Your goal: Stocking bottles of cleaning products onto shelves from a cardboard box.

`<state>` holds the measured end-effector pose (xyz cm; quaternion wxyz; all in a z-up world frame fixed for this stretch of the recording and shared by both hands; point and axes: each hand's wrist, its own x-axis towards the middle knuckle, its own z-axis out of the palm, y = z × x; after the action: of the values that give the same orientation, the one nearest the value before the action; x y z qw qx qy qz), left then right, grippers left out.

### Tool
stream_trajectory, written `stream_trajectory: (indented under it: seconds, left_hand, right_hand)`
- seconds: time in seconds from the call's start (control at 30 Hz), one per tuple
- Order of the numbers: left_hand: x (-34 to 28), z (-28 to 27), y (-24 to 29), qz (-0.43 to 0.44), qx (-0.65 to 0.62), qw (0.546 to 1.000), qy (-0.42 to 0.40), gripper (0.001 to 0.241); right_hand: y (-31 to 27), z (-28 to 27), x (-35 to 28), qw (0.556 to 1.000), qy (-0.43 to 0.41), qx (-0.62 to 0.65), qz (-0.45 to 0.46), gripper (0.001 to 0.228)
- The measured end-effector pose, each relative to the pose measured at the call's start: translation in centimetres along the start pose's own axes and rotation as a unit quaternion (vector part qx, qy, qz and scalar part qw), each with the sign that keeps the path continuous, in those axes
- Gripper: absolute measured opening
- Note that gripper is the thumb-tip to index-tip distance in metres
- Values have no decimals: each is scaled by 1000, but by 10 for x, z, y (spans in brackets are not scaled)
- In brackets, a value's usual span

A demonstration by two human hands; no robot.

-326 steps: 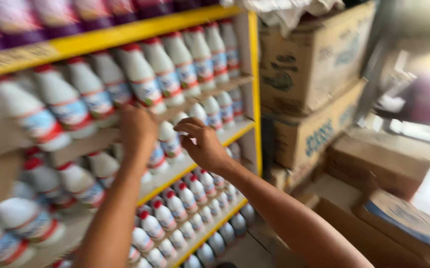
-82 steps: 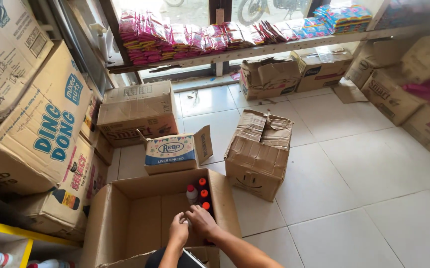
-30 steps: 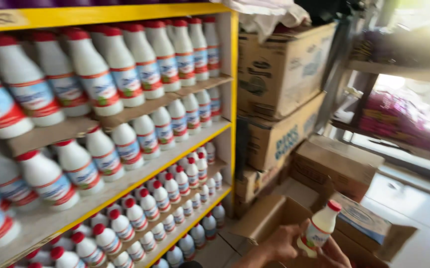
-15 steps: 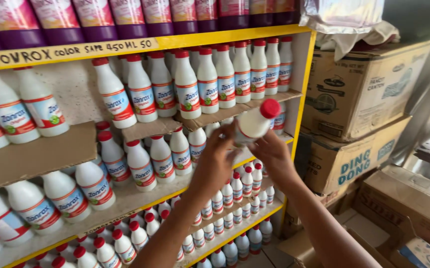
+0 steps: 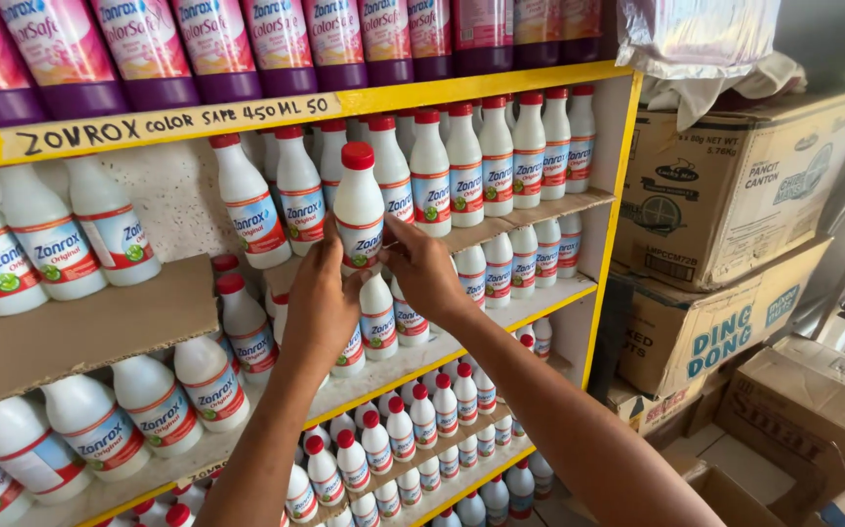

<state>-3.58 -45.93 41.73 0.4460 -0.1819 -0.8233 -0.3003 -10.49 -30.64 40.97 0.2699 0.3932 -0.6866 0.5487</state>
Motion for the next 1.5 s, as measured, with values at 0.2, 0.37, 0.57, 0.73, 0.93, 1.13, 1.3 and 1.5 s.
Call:
stream_trajectory:
  seconds: [0.2,0.37,0.57,0.73,0.93,1.13,1.3,1.5]
  left_hand:
    - [0,13,-27,5,44,999,-2,75]
    - [3,13,-28,-17,61,998,-9,73]
    - [8,22,-42,11,61,998,18,71]
    - [18,17,-31,-76,91,993,-29,73]
    - [28,18,-30,-105,156,980,-72,80]
    - [30,20,-36,-65,188,979,-50,75]
    - [32,28,-47,-42,201,978,-40,76]
    - [30,28,-43,-50,196,979,-31,75]
  right_hand:
    - [1,7,7,998,44,-34,34,35]
    - [5,9,9,997,60,-52,23,25]
    - [-11,10,10,990,43,-120,63,14]
    - [-6,13,14,991,41,-119,54,14]
    - [-3,14,17,987,34,-154,29,17]
    - [-3,14,16,984,41,-171,13,18]
    - [-5,13,15,983,44,-179,0,22]
    - [-2,16,15,987,58,-150,11,27]
